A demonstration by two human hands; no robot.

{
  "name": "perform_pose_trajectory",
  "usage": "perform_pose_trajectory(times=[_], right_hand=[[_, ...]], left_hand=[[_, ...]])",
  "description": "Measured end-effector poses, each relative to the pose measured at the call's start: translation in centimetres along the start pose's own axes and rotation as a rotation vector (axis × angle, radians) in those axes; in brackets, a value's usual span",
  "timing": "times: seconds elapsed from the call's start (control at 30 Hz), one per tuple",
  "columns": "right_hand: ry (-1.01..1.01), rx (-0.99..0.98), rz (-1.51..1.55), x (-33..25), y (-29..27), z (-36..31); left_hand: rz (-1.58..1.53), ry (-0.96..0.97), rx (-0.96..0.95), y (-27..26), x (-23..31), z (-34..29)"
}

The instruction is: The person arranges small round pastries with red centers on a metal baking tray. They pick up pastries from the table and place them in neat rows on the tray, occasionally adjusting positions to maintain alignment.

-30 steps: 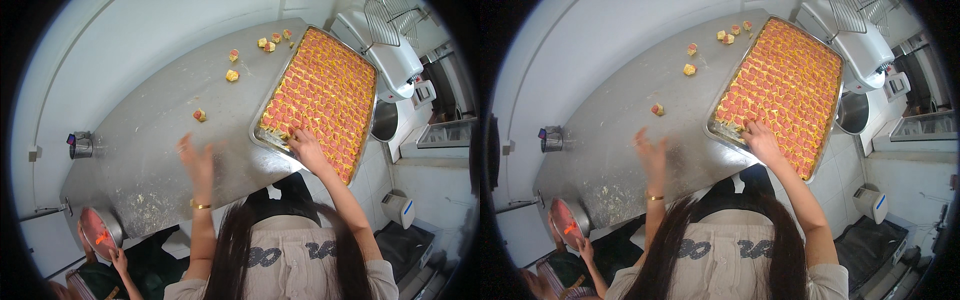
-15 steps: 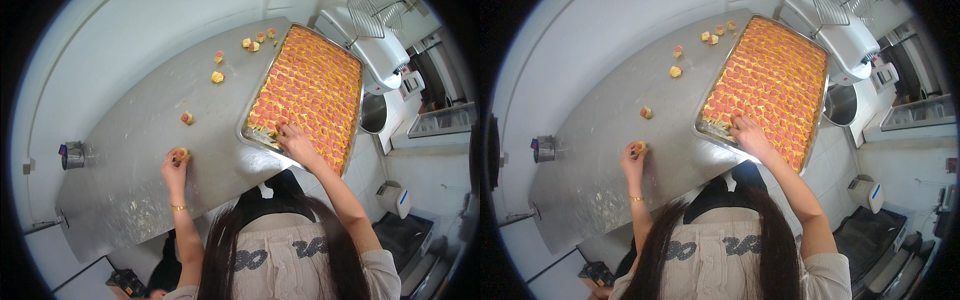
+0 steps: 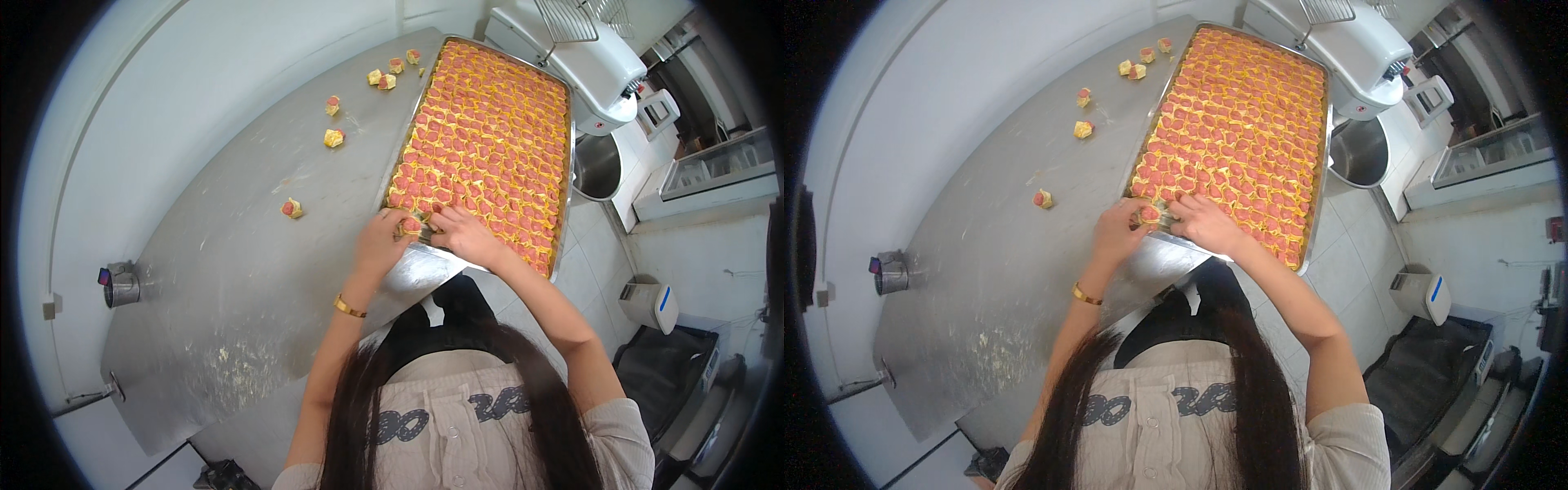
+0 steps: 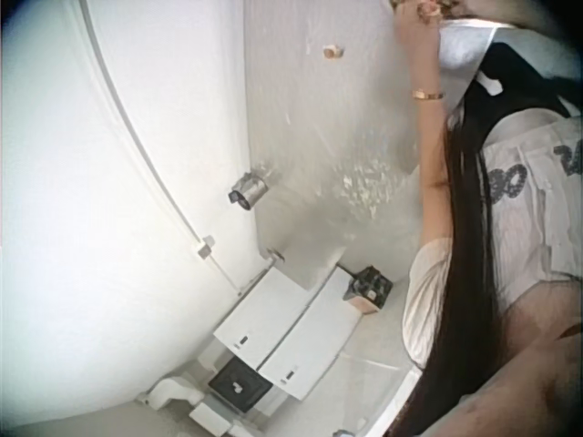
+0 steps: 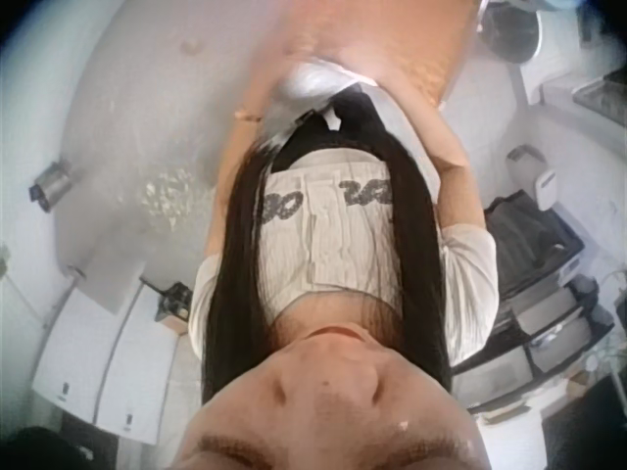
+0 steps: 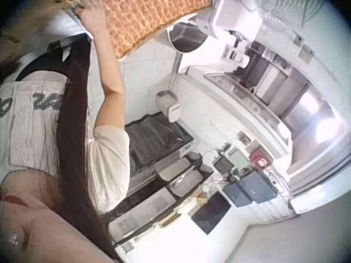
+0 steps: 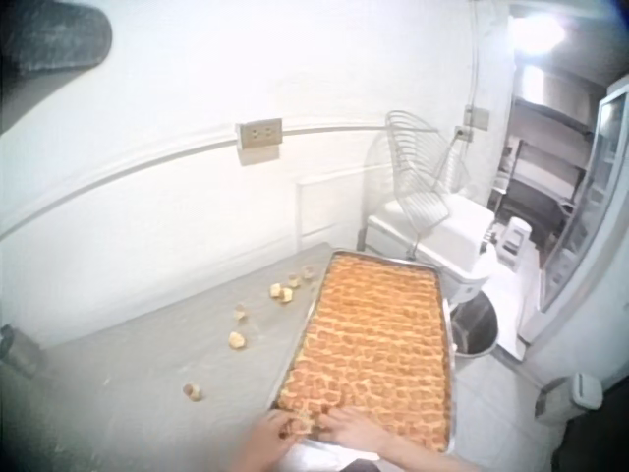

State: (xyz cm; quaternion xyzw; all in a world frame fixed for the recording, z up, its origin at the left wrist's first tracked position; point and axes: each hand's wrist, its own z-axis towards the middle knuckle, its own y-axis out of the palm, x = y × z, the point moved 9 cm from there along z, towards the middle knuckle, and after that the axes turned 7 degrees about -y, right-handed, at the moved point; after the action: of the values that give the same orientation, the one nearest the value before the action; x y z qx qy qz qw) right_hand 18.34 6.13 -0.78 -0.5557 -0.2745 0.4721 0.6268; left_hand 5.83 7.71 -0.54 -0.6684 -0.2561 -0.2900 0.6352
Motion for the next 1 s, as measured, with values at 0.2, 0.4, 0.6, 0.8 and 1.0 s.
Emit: perform_pose_trajectory(times=[0.2,0.4,0.6,0.8,1.0], right_hand=[[-0.206,-0.119,-0.044,0.0,0.8,0.7],[-0.349,-0.33,-0.178,0.1,2.6,1.1],[-0.377,-0.229,-0.157,0.4,2.0,1.4],[-0.227,-0.229,-0.006,1.5,0.7,1.1],[-0.11,-0.12,0.069,2.1,-0.3,0.6]], left_hand=[[-0.168,-0.085,0.046,-2.8,-1.8,-1.1],[-0.169,-0.138,0.088,-4.7,-2.7,-2.9],[-0.162,-0.099,0.023,-3.9,-1.9,-3.1],[0.007,0.003,-0.129,0.3,0.3,-0.4],[0.09,0.017,-0.191,2.9,1.2,1.3]])
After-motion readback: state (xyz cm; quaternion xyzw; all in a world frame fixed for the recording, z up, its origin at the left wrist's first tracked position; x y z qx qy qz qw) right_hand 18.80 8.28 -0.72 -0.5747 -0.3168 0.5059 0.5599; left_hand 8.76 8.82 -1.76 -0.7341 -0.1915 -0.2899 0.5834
